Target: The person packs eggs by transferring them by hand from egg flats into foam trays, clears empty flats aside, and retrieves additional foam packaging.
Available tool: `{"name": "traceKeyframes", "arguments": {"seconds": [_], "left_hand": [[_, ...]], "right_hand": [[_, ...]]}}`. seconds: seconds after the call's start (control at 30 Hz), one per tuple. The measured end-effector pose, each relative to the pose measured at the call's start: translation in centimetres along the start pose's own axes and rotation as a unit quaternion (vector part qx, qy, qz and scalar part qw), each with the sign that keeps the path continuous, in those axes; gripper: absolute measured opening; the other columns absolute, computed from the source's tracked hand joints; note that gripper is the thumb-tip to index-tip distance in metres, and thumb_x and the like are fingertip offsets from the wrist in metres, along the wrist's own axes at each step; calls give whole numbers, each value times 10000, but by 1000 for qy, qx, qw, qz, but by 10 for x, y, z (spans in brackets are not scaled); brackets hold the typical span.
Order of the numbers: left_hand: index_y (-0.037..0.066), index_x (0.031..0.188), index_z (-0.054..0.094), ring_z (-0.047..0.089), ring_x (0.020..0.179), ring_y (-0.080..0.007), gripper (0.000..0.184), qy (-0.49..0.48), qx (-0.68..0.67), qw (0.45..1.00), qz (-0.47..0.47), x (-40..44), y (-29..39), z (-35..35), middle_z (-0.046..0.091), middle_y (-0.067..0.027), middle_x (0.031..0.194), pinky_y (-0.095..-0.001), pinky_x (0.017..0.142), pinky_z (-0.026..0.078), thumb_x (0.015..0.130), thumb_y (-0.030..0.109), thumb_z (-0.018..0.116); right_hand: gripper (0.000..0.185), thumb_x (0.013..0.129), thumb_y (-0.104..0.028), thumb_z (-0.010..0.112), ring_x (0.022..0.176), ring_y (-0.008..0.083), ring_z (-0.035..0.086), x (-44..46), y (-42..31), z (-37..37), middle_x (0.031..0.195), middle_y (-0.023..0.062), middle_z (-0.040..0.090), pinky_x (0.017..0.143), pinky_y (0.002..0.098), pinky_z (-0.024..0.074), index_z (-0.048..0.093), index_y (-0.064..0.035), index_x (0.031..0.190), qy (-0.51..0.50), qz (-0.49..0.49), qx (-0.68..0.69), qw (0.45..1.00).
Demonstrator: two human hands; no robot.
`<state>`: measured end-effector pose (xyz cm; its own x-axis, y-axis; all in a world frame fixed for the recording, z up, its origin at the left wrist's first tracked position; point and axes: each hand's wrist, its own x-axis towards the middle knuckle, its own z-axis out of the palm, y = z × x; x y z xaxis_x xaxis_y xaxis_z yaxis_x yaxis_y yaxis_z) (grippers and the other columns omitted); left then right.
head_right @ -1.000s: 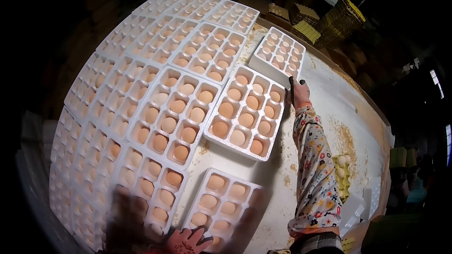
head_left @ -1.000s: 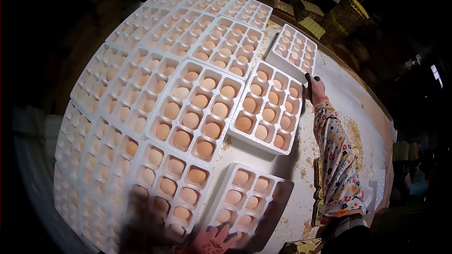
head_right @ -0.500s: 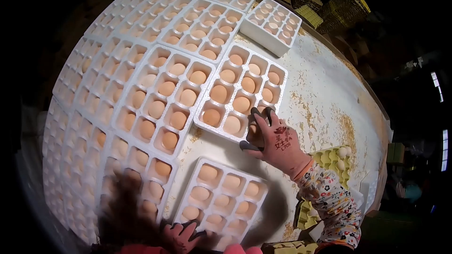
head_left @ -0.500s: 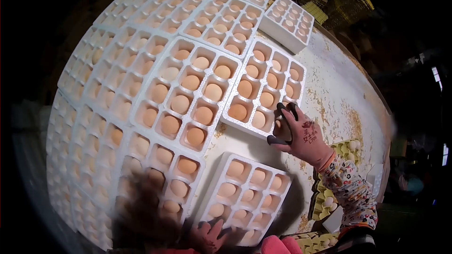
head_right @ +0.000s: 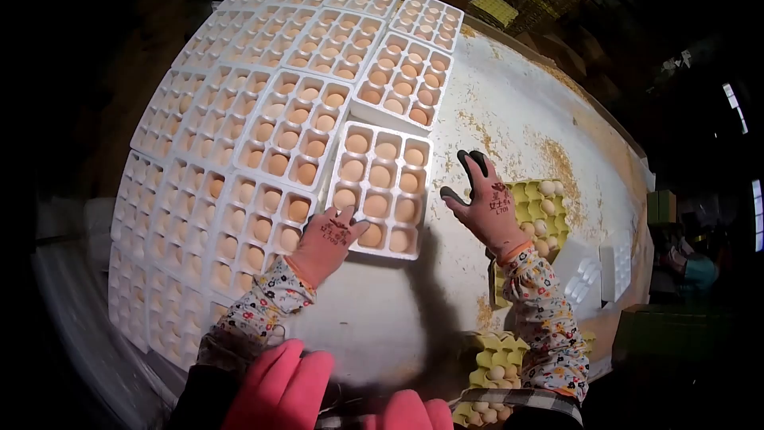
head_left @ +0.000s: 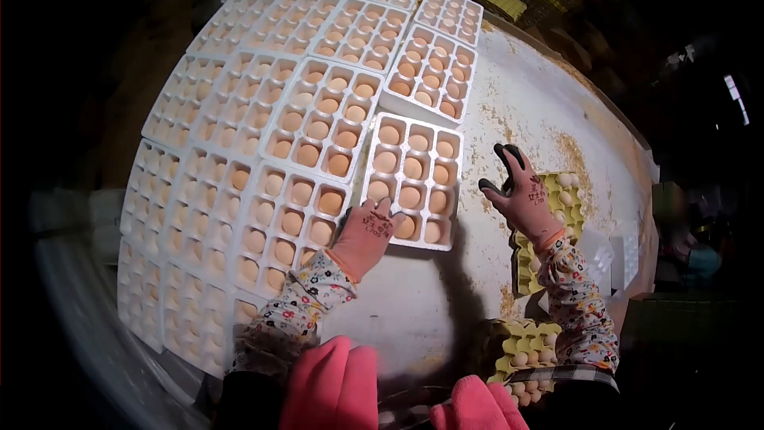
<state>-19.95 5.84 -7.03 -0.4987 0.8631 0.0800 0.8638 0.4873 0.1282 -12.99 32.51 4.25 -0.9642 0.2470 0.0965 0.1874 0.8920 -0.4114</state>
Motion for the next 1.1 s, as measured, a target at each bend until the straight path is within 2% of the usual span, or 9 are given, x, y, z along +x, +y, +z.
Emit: {"name": "traceKeyframes", "arguments": {"seconds": [0.27,0.33,0.4,0.43,0.57,0.67,0.8,1.03,1.1], "left_hand": [[138,1280,520,533,1094,-295,622,71,-159,983,-54,-25,10,-41,511,-95,1272,-364,846,477,696,59,722],[75,1212,587,605,963,-205,466,40,-414,887,-200,-71,41,-43,618,-84,1125,-310,778,495,760,108,692],[-29,1208,567,608,851,-127,401,4,-721,595,-355,-123,68,-28,643,-108,1068,-227,695,500,829,66,658],[-35,1248,522,611,867,-125,421,17,-663,682,-310,-148,97,-40,642,-129,1075,-228,717,502,851,51,631],[-29,1273,478,611,955,-136,467,-27,-550,761,-343,-204,172,-94,642,-166,1107,-265,834,502,833,-16,636],[-47,1213,499,582,1056,-261,409,58,-674,638,-367,-268,151,-45,541,-209,1216,-385,893,534,812,-55,579],[-79,1184,477,552,1101,-285,408,257,-749,477,-381,-271,119,-65,487,-139,1261,-408,926,533,785,-136,413],[-21,1199,544,642,916,-178,355,225,-675,592,-377,-275,109,-102,634,-102,1018,-257,767,518,845,-6,541],[-12,1183,565,598,950,-150,348,221,-608,691,-324,-267,118,-100,609,-78,1071,-252,835,474,835,-3,553]], "right_hand": [[951,670,-455,748,1149,415,506,-271,112,-69,1367,288,361,899,440,472,292,-92,1422,76,368,-151,914],[967,638,-470,759,1171,418,498,-304,150,-53,1376,322,337,897,435,479,317,-116,1422,7,370,-139,919],[892,640,-454,749,1146,405,522,-309,166,-40,1382,320,334,881,425,489,375,-141,1387,-77,388,-159,904],[841,643,-445,738,1119,399,543,-303,163,-40,1385,319,331,870,422,494,411,-151,1360,-118,395,-175,894],[591,681,-418,716,952,375,590,-297,156,-45,1110,244,532,750,439,522,562,-104,1158,22,317,-189,929],[755,674,-417,762,903,365,601,-265,29,-70,1153,227,483,730,433,521,467,-97,1292,145,105,-99,979],[845,753,-557,654,1019,414,583,-245,-125,-35,1089,318,562,863,450,477,405,21,1317,-196,49,89,975],[745,809,-521,579,1082,344,576,-241,-183,85,1228,293,511,906,374,467,417,-24,1340,-228,25,34,973],[427,839,-371,621,846,259,635,-271,-158,90,932,195,636,764,336,498,630,-11,1069,-96,65,320,940]]}}
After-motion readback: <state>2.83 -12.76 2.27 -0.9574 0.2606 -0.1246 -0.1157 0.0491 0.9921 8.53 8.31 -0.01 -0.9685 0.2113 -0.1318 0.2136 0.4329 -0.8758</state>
